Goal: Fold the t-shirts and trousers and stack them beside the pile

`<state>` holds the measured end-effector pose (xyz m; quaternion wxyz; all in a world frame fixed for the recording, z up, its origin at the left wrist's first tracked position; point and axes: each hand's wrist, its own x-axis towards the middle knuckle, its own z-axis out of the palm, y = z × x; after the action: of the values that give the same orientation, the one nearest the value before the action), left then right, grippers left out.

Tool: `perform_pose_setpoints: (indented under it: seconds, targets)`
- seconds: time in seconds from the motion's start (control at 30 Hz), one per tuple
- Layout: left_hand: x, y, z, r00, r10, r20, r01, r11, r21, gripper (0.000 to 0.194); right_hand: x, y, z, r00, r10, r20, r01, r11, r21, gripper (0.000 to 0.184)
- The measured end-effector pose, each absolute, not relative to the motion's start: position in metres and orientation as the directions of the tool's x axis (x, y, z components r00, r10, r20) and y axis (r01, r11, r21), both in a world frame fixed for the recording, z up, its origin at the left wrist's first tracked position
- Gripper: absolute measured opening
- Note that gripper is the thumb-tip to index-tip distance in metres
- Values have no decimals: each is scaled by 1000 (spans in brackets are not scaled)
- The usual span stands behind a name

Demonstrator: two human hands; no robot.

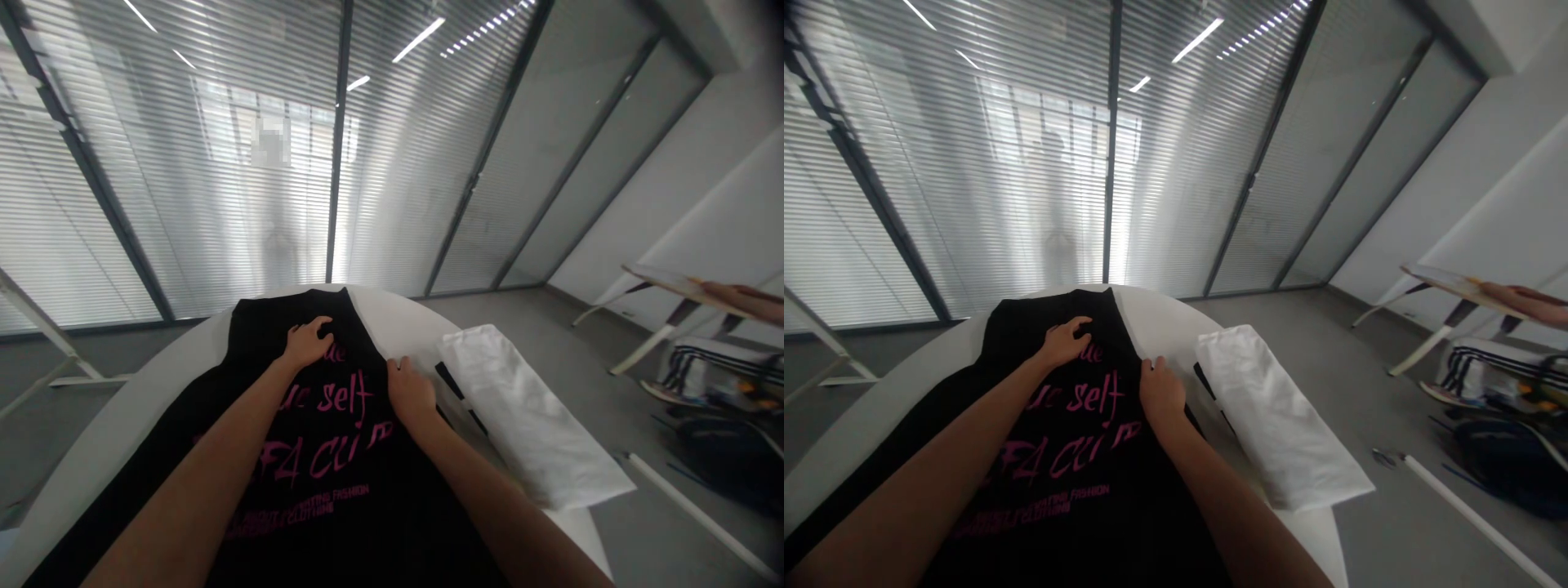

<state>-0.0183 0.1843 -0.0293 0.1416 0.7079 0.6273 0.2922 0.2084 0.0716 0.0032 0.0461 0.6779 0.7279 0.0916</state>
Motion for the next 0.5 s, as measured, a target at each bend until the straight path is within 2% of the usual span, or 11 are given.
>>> perform_pose_setpoints:
  seconds: [0.13,0.3,0.4,0.5]
  targets:
    - [-1,203,-28,92,967,237,770,-220,600,45,221,85,10,-9,997,76,978,-7,209,35]
    - [21,219,-16,49,975,218,579,-205,789,38,227,84,45,12,995,103,972,-36,234,37]
    - [24,229,-4,14,968,251,480,-226,848,35,225,73,71,-28,998,50,987,20,161,28]
    - [15,237,13,2,960,280,442,-252,861,35,220,63,90,-118,992,-34,993,119,-1,23]
